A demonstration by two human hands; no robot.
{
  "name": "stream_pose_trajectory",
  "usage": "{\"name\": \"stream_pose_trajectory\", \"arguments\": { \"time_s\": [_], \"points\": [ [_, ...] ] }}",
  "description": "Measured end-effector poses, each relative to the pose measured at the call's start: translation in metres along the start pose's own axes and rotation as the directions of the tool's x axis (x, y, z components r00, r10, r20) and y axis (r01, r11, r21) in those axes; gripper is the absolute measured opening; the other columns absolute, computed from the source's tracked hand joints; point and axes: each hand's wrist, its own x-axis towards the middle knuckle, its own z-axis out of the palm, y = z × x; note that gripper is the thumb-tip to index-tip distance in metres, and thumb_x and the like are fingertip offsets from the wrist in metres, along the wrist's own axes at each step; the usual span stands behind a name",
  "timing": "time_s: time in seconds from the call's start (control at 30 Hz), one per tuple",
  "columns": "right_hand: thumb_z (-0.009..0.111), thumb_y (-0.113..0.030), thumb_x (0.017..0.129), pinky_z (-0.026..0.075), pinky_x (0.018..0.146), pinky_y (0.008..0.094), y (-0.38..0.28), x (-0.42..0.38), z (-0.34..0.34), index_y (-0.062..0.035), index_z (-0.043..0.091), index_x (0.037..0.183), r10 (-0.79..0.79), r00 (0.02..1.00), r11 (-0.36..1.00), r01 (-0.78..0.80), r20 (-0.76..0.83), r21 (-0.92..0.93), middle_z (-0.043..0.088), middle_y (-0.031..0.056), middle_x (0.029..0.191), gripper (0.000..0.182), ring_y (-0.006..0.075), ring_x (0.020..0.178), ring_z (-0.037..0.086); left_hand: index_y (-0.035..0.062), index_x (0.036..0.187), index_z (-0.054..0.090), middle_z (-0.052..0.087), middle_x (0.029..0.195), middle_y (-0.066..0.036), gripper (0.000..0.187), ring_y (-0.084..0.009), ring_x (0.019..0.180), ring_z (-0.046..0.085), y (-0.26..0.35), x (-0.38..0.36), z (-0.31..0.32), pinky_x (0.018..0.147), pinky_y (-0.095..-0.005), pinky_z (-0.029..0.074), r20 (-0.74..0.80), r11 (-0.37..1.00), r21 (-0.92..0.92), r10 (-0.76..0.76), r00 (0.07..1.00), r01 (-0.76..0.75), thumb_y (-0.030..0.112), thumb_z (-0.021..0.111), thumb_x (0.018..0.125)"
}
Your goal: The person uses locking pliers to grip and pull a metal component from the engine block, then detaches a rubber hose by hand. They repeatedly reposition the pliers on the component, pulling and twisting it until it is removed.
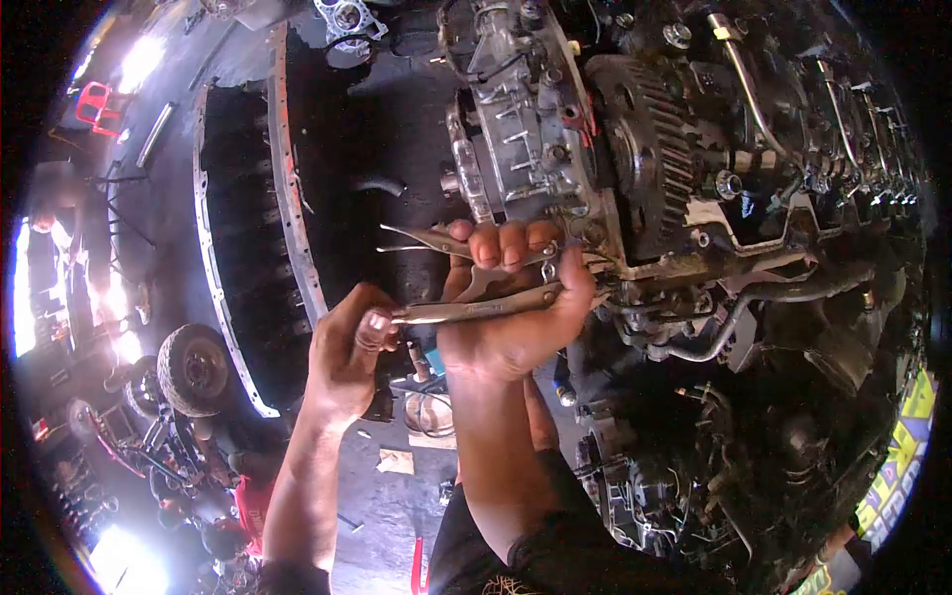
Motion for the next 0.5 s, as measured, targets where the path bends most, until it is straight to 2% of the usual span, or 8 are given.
{"name": "stream_pose_trajectory", "arguments": {
  "time_s": [0.1, 0.17, 0.23, 0.3, 0.33, 0.4, 0.47, 0.5],
  "points": [
    [0.047, -0.043, 0.092, 0.040, 0.085, 0.0474, 0.001, 0.000, 0.000, -0.0094, 0.053, 0.085, 0.008, 1.000, 1.000, -0.008, 0.012, 0.010, 0.049, 0.0051, 0.071, 0.035, 0.0227, 0.071, 0.047, 0.0000, 0.098, 0.056, 0.054, 0.080, -0.005, 0.048, -0.0141, 0.074, 0.053, 0.002, 0.005, -0.011, 0.069, -0.0294, 0.044, 0.088, 0.996, 0.087, -0.004, 0.996, -0.003, 0.047, 0.047, 0.100],
    [0.052, -0.041, 0.090, 0.042, 0.089, 0.0443, -0.001, 0.000, 0.000, -0.0121, 0.054, 0.083, 0.053, 0.998, 0.998, -0.052, 0.017, -0.034, 0.047, 0.0005, 0.069, 0.030, 0.0182, 0.069, 0.048, 0.0006, 0.118, 0.054, 0.055, 0.106, -0.012, 0.050, -0.0211, 0.100, 0.054, 0.013, 0.007, -0.013, 0.085, -0.0329, 0.044, 0.007, 0.993, 0.097, 0.070, 0.998, -0.071, 0.037, 0.069, 0.087],
    [0.055, -0.039, 0.087, 0.047, 0.086, 0.0452, -0.002, 0.003, -0.011, -0.0100, 0.057, 0.087, -0.041, 0.992, 0.975, 0.065, 0.116, -0.215, 0.056, 0.0024, 0.074, 0.029, 0.0202, 0.070, 0.056, 0.0047, 0.132, 0.050, 0.049, 0.130, -0.020, 0.078, -0.0384, 0.123, 0.047, 0.050, 0.019, -0.016, 0.100, -0.0457, 0.040, 0.103, 0.669, 0.643, 0.405, 0.908, -0.372, 0.025, 0.083, 0.065],
    [0.054, -0.043, 0.085, 0.051, 0.074, 0.0416, -0.015, 0.001, -0.015, -0.0056, 0.059, 0.085, 0.152, 0.988, 0.987, -0.152, 0.018, 0.042, 0.060, 0.0087, 0.076, 0.038, 0.0248, 0.073, 0.059, 0.0080, 0.136, 0.049, 0.046, 0.134, -0.027, 0.065, -0.0438, 0.128, 0.040, 0.071, 0.012, -0.009, 0.105, -0.0510, 0.035, 0.149, 0.457, 0.840, 0.324, 0.934, -0.292, 0.020, 0.070, 0.075],
    [0.056, -0.040, 0.084, 0.055, 0.075, 0.0442, -0.012, -0.008, -0.001, -0.0044, 0.064, 0.091, 0.141, 0.986, 0.975, -0.153, -0.083, -0.162, 0.066, 0.0119, 0.085, 0.037, 0.0284, 0.081, 0.064, 0.0049, 0.129, 0.056, 0.049, 0.132, -0.027, 0.051, -0.0422, 0.127, 0.043, 0.048, 0.022, 0.000, 0.105, -0.0493, 0.036, 0.147, 0.412, 0.837, 0.464, 0.874, -0.359, 0.016, 0.062, 0.080],
    [0.055, -0.037, 0.080, 0.056, 0.080, 0.0494, -0.035, 0.018, -0.039, -0.0019, 0.067, 0.096, 0.177, 0.973, 0.943, -0.126, 0.147, -0.307, 0.069, 0.0173, 0.099, 0.040, 0.0343, 0.094, 0.067, 0.0042, 0.119, 0.062, 0.057, 0.125, -0.019, 0.044, -0.0367, 0.123, 0.048, 0.036, 0.031, 0.018, 0.105, -0.0478, 0.036, 0.188, 0.273, 0.886, 0.526, 0.829, -0.374, 0.026, 0.058, 0.080],
    [0.056, -0.032, 0.079, 0.048, 0.094, 0.0446, -0.040, 0.030, -0.049, -0.0014, 0.064, 0.101, -0.077, 0.997, 0.843, 0.077, 0.022, -0.532, 0.066, 0.0152, 0.102, 0.039, 0.0302, 0.101, 0.061, 0.0044, 0.113, 0.066, 0.062, 0.119, -0.014, 0.043, -0.0320, 0.119, 0.052, 0.024, 0.038, 0.027, 0.103, -0.0452, 0.038, 0.148, 0.206, 0.906, 0.664, 0.733, -0.369, 0.031, 0.056, 0.080],
    [0.056, -0.032, 0.079, 0.048, 0.094, 0.0445, -0.041, 0.035, -0.053, -0.0005, 0.064, 0.102, -0.070, 0.997, 0.863, 0.069, 0.017, -0.501, 0.066, 0.0163, 0.103, 0.040, 0.0308, 0.102, 0.061, 0.0048, 0.112, 0.066, 0.063, 0.116, -0.013, 0.042, -0.0302, 0.117, 0.053, 0.018, 0.042, 0.030, 0.101, -0.0433, 0.039, 0.097, 0.209, 0.895, 0.771, 0.629, -0.393, 0.031, 0.056, 0.080]
  ]
}}
